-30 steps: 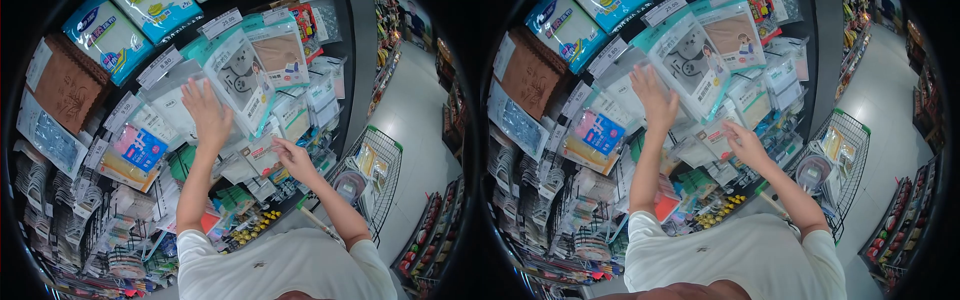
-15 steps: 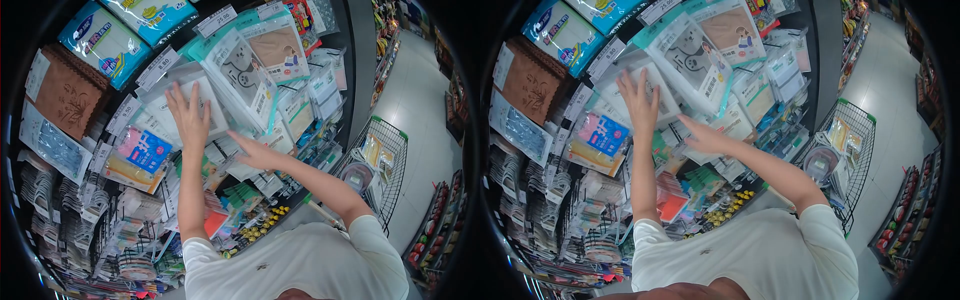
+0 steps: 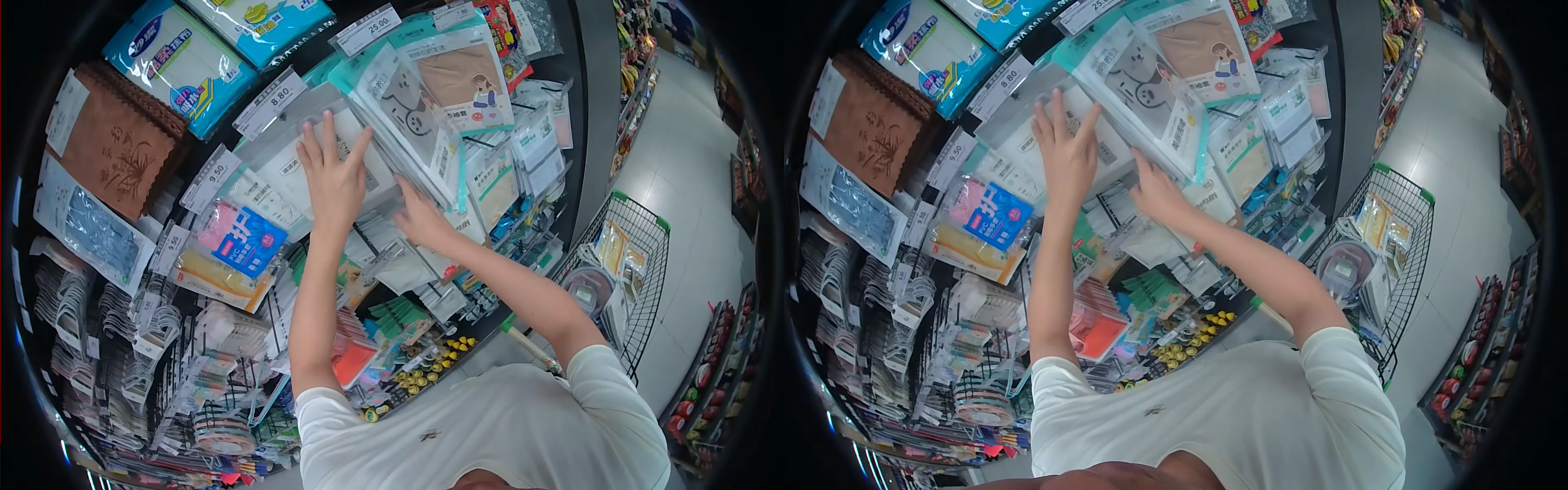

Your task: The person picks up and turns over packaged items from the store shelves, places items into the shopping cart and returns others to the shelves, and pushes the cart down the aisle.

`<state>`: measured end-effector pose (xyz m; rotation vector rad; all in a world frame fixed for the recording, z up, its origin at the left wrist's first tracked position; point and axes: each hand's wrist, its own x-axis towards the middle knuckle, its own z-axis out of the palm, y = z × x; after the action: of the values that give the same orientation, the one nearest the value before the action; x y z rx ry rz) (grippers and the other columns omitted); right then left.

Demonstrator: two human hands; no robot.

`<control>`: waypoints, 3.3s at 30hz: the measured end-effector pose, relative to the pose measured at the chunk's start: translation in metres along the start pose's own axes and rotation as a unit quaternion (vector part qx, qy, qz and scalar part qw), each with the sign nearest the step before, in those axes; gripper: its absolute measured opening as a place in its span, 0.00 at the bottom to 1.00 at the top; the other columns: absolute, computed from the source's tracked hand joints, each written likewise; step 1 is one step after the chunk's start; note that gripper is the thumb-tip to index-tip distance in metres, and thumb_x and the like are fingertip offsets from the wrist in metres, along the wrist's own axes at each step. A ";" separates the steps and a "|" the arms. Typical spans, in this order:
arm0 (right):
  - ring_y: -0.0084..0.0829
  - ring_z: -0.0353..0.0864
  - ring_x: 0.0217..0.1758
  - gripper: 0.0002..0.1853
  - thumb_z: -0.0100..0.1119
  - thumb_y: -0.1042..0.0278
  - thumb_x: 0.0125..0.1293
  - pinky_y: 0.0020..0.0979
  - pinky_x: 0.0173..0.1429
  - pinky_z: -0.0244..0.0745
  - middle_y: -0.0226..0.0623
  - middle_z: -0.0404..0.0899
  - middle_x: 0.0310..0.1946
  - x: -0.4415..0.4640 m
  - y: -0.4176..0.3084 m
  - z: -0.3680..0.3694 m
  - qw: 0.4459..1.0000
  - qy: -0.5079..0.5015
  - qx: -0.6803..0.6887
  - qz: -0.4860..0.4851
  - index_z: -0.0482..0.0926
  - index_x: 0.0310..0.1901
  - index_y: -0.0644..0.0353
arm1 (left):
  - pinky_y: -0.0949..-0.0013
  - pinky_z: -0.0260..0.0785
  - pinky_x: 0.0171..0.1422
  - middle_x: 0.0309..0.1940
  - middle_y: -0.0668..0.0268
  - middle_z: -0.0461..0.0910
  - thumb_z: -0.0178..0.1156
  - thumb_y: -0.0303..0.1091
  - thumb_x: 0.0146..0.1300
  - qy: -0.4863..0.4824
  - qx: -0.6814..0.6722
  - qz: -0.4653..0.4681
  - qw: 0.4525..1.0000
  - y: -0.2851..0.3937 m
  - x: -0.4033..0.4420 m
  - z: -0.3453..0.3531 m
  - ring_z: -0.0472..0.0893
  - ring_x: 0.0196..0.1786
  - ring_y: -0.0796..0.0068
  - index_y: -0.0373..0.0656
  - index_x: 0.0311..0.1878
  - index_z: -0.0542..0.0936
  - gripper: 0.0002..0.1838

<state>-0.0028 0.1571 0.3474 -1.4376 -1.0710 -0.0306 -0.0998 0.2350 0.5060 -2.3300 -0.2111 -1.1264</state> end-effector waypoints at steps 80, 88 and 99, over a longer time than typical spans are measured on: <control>0.53 0.82 0.55 0.17 0.63 0.68 0.60 0.48 0.58 0.79 0.53 0.82 0.49 -0.499 0.295 -0.335 0.689 0.062 -0.479 0.541 0.79 0.51 0.62 | 0.67 0.79 0.50 0.50 0.52 0.87 0.55 0.38 0.78 -0.435 -0.541 -0.285 0.661 0.288 -0.309 0.070 0.87 0.52 0.63 0.35 0.60 0.82 0.18; 0.44 0.81 0.58 0.15 0.65 0.63 0.62 0.49 0.58 0.77 0.43 0.82 0.50 -0.478 0.320 -0.343 0.655 -0.009 -0.482 0.582 0.81 0.50 0.56 | 0.70 0.76 0.58 0.51 0.53 0.87 0.56 0.35 0.78 -0.466 -0.545 -0.253 0.649 0.326 -0.289 0.084 0.85 0.55 0.70 0.34 0.59 0.81 0.16; 0.46 0.83 0.57 0.13 0.56 0.68 0.67 0.50 0.56 0.78 0.44 0.82 0.50 -0.498 0.338 -0.356 0.667 -0.026 -0.473 0.575 0.79 0.52 0.53 | 0.65 0.77 0.52 0.52 0.54 0.87 0.56 0.39 0.77 -0.490 -0.538 -0.148 0.669 0.359 -0.261 0.087 0.87 0.53 0.60 0.40 0.60 0.82 0.17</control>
<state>0.1208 -0.3354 -0.1331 -2.8758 0.1152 0.4277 -0.0778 0.0022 0.1187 -3.9059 -0.3722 0.2636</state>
